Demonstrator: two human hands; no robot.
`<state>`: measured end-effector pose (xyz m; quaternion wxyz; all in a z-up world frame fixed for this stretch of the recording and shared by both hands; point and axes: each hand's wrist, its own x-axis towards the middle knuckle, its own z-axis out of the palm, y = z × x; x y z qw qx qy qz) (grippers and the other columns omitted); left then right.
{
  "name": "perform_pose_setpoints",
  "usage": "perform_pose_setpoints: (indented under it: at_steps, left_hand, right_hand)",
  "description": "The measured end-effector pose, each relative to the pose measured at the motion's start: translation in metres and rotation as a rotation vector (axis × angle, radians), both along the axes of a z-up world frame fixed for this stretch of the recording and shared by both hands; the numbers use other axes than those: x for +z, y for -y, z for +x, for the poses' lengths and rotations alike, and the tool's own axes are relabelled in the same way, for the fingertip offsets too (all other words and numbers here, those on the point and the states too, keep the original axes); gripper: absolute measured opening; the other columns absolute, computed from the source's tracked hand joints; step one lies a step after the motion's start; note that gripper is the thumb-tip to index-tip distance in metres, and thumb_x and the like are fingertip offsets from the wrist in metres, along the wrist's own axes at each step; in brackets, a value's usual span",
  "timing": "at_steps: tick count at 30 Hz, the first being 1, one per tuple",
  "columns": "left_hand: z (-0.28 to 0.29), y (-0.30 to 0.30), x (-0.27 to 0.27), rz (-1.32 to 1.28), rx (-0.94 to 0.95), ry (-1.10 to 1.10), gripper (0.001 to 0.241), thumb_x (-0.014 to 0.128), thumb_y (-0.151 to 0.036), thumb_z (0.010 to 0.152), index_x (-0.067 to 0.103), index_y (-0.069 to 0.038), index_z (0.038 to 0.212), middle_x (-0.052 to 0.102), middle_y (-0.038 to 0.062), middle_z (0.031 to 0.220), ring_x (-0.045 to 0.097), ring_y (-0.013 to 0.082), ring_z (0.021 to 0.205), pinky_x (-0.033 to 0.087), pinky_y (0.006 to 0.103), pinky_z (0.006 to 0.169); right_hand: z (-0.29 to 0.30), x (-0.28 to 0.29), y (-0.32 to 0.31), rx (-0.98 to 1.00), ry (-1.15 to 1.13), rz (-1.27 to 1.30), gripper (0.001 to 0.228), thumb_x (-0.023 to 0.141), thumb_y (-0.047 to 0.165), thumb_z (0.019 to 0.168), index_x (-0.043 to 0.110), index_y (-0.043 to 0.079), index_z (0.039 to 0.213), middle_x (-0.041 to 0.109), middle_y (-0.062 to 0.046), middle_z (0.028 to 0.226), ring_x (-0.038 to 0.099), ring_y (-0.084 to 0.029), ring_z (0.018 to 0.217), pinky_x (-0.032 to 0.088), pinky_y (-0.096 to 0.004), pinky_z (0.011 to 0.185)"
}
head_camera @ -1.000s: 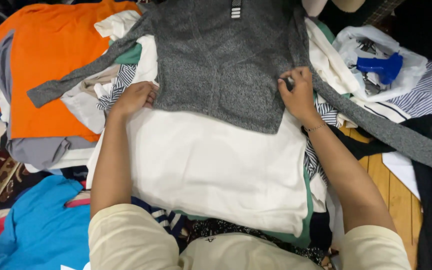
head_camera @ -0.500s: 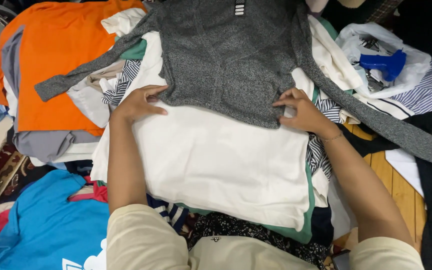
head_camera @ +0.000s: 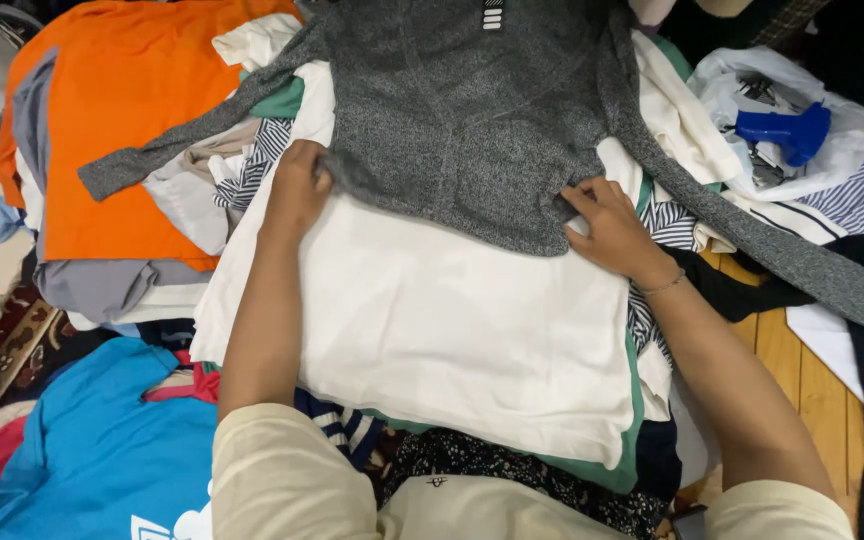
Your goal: The person buttons a gray sweater laid out on a pile of clothes, then folds it neatly. They then pick up a beige garment and a blue glue gun, holding the gun while handling the fabric.
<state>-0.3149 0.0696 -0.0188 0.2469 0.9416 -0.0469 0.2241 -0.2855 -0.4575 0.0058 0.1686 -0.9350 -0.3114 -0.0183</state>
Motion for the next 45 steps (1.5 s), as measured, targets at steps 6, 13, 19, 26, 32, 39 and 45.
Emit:
perform_pose_setpoints:
  at_steps: [6,13,19,26,32,39,45]
  left_hand:
    - [0.004,0.018,0.023,-0.395,0.031,0.078,0.015,0.057,0.008,0.094,0.062,-0.003,0.104,0.063,0.014,0.077,0.068,0.0298,0.068,0.056,0.0417,0.069]
    - [0.042,-0.001,0.084,-0.688,0.083,0.371,0.015,0.052,0.002,0.088,0.059,-0.010,0.091,0.066,0.004,0.072,0.061,0.0121,0.064,0.047,0.0274,0.060]
    - [0.063,0.007,0.124,-1.276,0.083,0.300,0.009,0.048,-0.009,0.094,0.050,-0.014,0.101,0.075,0.012,0.080,0.083,0.0221,0.071,0.068,0.0278,0.064]
    - [0.070,0.006,0.031,-0.461,0.135,-0.333,0.047,0.067,-0.040,0.099,0.049,-0.011,0.131,0.073,0.013,0.112,0.067,0.0250,0.095,0.053,0.0403,0.078]
    - [0.082,0.027,-0.007,-0.236,0.288,-0.287,0.056,0.067,-0.063,0.096,0.074,-0.010,0.114,0.077,0.010,0.095,0.074,0.0298,0.100,0.060,0.0435,0.083]
    - [0.066,0.056,-0.003,-0.379,0.199,-0.057,0.027,0.075,-0.023,0.092,0.066,-0.001,0.103,0.070,0.021,0.092,0.072,0.0411,0.095,0.059,0.0500,0.075]
    - [0.046,0.079,0.044,-1.411,0.158,0.139,0.013,0.059,-0.030,0.087,0.062,-0.018,0.092,0.054,0.001,0.093,0.056,0.0194,0.094,0.053,0.0352,0.078]
  right_hand:
    - [0.011,-0.009,-0.010,-0.028,0.349,0.034,0.012,0.069,0.022,0.098,0.071,0.011,0.102,0.057,-0.006,0.120,0.053,-0.027,0.123,0.041,-0.043,0.098]
    - [0.021,0.036,-0.008,-0.170,-0.098,0.458,0.028,0.045,0.007,0.118,0.053,0.008,0.090,0.052,-0.004,0.078,0.047,-0.014,0.062,0.038,-0.026,0.053]
    - [0.025,0.085,-0.023,-0.234,-0.544,1.435,0.032,0.056,0.035,0.103,0.063,0.007,0.116,0.070,-0.016,0.121,0.069,-0.029,0.120,0.060,-0.044,0.113]
    - [0.023,0.037,-0.027,-0.529,-0.817,1.243,0.032,0.056,0.043,0.106,0.055,0.013,0.120,0.070,-0.012,0.121,0.071,-0.028,0.109,0.061,-0.048,0.094]
    - [-0.018,0.089,-0.045,-0.247,-0.587,0.526,0.080,0.088,0.034,0.079,0.053,-0.002,0.141,0.054,-0.029,0.140,0.049,-0.042,0.134,0.042,-0.055,0.111]
    - [-0.006,0.027,-0.036,-0.285,-0.249,0.391,0.058,0.072,0.012,0.093,0.049,-0.008,0.143,0.064,-0.030,0.124,0.063,-0.045,0.116,0.056,-0.055,0.089]
    - [-0.008,0.030,-0.027,-0.307,-0.790,1.494,0.032,0.064,0.005,0.100,0.057,0.011,0.131,0.069,-0.012,0.126,0.072,-0.028,0.111,0.064,-0.037,0.090]
